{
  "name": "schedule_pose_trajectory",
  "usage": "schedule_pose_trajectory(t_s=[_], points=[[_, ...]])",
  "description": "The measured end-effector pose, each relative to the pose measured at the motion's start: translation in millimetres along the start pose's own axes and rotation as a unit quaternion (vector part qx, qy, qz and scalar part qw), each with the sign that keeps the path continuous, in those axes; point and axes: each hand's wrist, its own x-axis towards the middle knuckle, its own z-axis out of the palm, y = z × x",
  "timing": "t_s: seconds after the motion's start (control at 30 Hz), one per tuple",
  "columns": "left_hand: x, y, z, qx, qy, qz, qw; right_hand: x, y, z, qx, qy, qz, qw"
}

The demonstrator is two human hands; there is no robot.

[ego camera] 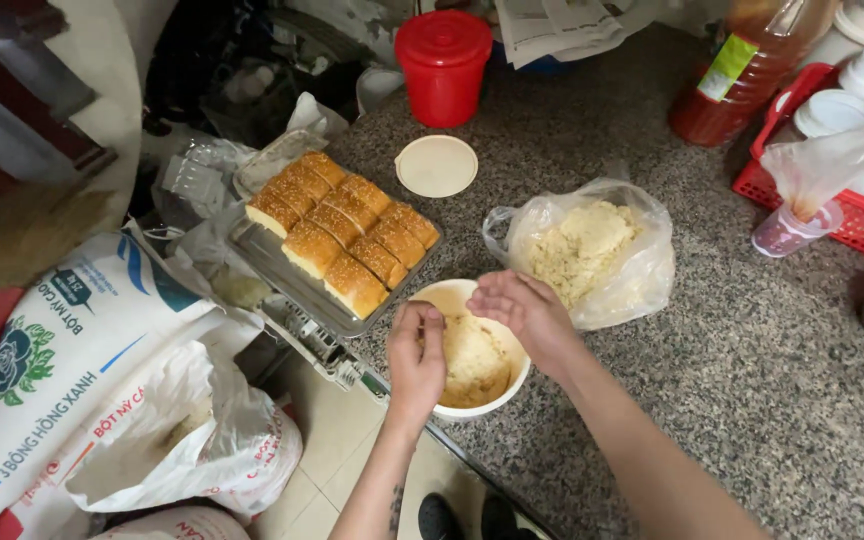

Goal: Manually shredding a large block of pastry filling into a small bowl using both hands.

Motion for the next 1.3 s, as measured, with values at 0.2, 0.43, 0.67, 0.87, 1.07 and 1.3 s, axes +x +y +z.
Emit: schedule_pose_trajectory(t_s=[0.2, 0.43, 0.67, 0.87, 1.07, 1.3], points=[[0.5, 30.0, 17.0, 0.064, -0.045, -0.005, 0.997, -11.5, -17.4, -61.8, -0.12, 0.013, -0.072, 0.99], [-33.7, 68.9, 133.2, 0.043, -0.139, 0.157, 0.977, -78.0, -46.7, -100.2, -0.255, 0.065, -0.055, 0.963], [-99.9, 44.2, 195.6, 0.089, -0.429, 0.075, 0.896, -120.6, -84.6, -115.1, 0.121, 0.239, 0.167, 0.949], [-88.9, 63.4, 207.6, -0.09, -0.403, -0.365, 0.834, -114.9, -85.0, -133.2, -0.283, 0.196, -0.108, 0.933], [-27.2, 106.5, 174.9, -0.37, -0.213, -0.396, 0.813, -77.2, -36.4, -182.9, -0.698, -0.071, -0.257, 0.665], [27.6, 67.2, 76.2, -0.04, -0.078, -0.099, 0.991, 39.6, -34.6, -145.9, -0.562, 0.003, -0.387, 0.731]])
